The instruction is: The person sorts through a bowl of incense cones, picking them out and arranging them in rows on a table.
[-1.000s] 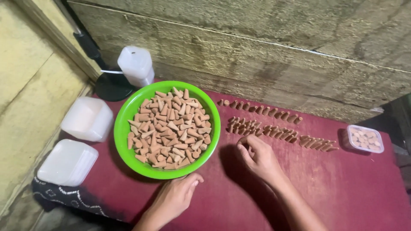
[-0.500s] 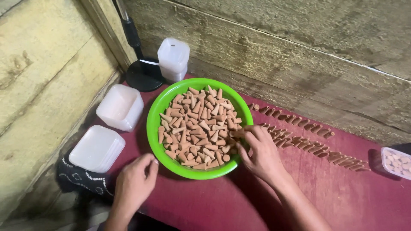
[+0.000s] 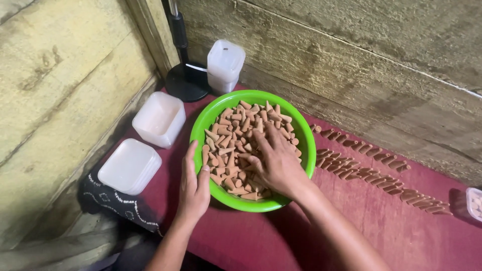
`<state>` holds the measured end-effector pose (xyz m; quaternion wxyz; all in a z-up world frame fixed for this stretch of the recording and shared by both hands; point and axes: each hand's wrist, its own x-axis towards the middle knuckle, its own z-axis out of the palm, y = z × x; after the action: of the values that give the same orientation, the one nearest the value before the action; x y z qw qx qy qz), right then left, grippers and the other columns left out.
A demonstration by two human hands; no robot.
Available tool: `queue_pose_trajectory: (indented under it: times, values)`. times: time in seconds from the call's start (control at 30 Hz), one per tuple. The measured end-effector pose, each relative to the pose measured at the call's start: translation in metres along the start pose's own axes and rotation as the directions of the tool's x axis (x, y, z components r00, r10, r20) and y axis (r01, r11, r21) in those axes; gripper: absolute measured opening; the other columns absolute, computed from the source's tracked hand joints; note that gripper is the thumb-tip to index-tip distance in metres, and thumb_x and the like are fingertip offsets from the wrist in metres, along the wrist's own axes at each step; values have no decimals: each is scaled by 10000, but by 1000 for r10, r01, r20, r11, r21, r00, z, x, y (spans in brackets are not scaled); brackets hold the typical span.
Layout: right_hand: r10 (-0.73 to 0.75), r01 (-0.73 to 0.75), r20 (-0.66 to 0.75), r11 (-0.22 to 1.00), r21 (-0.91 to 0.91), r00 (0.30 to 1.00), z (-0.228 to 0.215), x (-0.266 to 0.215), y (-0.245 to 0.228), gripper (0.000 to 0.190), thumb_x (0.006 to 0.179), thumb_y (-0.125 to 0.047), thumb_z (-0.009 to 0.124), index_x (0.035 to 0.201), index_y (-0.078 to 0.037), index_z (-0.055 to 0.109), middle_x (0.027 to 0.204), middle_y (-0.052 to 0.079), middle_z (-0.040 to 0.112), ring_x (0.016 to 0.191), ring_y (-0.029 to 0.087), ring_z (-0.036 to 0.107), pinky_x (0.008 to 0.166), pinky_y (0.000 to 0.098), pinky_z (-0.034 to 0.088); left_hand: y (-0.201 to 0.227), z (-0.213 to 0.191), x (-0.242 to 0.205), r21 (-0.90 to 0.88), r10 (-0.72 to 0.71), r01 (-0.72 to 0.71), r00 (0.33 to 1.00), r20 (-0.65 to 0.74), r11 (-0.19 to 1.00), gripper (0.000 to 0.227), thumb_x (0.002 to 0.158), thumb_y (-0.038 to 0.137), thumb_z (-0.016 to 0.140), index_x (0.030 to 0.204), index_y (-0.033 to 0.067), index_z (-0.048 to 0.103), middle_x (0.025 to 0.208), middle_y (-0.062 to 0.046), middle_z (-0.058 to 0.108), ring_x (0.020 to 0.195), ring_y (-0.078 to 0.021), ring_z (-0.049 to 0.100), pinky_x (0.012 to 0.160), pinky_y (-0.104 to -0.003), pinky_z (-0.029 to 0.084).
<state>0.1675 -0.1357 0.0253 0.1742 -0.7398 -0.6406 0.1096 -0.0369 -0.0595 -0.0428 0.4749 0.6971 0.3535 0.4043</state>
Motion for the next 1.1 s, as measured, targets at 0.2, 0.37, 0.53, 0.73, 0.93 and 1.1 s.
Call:
queue_pose_trajectory:
  times: [0.2,0.37,0.53,0.73,0.93,1.1]
  values:
    - [-174,182,72,976,-123,982,18,-5,-27,542,936,-432,629,1425,-204,576,1588,228,332,1424,568,322,1066,624,385,-14,0,1,48,42,-42,999,-2,998,556,1011,121,398,1561,70,336,1513,-252,380,1465,-447,321,1212,-579,216]
    - [-311,311,-37,950,-10,950,31,-32,-20,390,978,-372,566,1331,-220,632,1554,163,421,1450,487,345,1056,627,377,-18,9,-5,-5,38,-38,996,-75,999,603,1012,121,373,1593,48,230,1567,-303,293,1487,-475,248,1222,-599,160]
    - [-301,372,-314,906,199,901,39,-50,2,326,943,-187,619,1252,-113,690,1451,258,514,1347,509,496,1027,593,465,-21,13,-2,9,113,-113,979,-170,994,617,1006,129,369,1590,21,205,1586,-293,243,1485,-476,236,1225,-610,132]
    - [-159,268,-479,949,167,863,30,-43,58,232,866,-103,667,1060,-166,777,1224,125,693,1061,345,689,869,467,574,-30,11,-2,225,298,-257,939,-174,940,506,1026,98,400,1530,54,389,1589,-214,282,1499,-407,250,1232,-553,165]
    - [-49,66,-455,998,23,889,15,-5,93,306,842,-106,709,1143,-158,727,1189,106,667,1040,366,656,876,489,544,-39,13,3,123,309,-293,939,-153,948,425,1006,81,380,1403,74,531,1604,-200,254,1513,-373,261,1245,-532,169]
    - [-87,96,-192,995,36,978,-5,40,65,546,969,-337,612,1463,-129,505,1397,234,521,1256,530,515,900,669,487,-37,13,2,117,320,-304,934,-157,945,396,1013,101,366,1361,82,555,1618,-186,236,1529,-363,246,1248,-523,168]
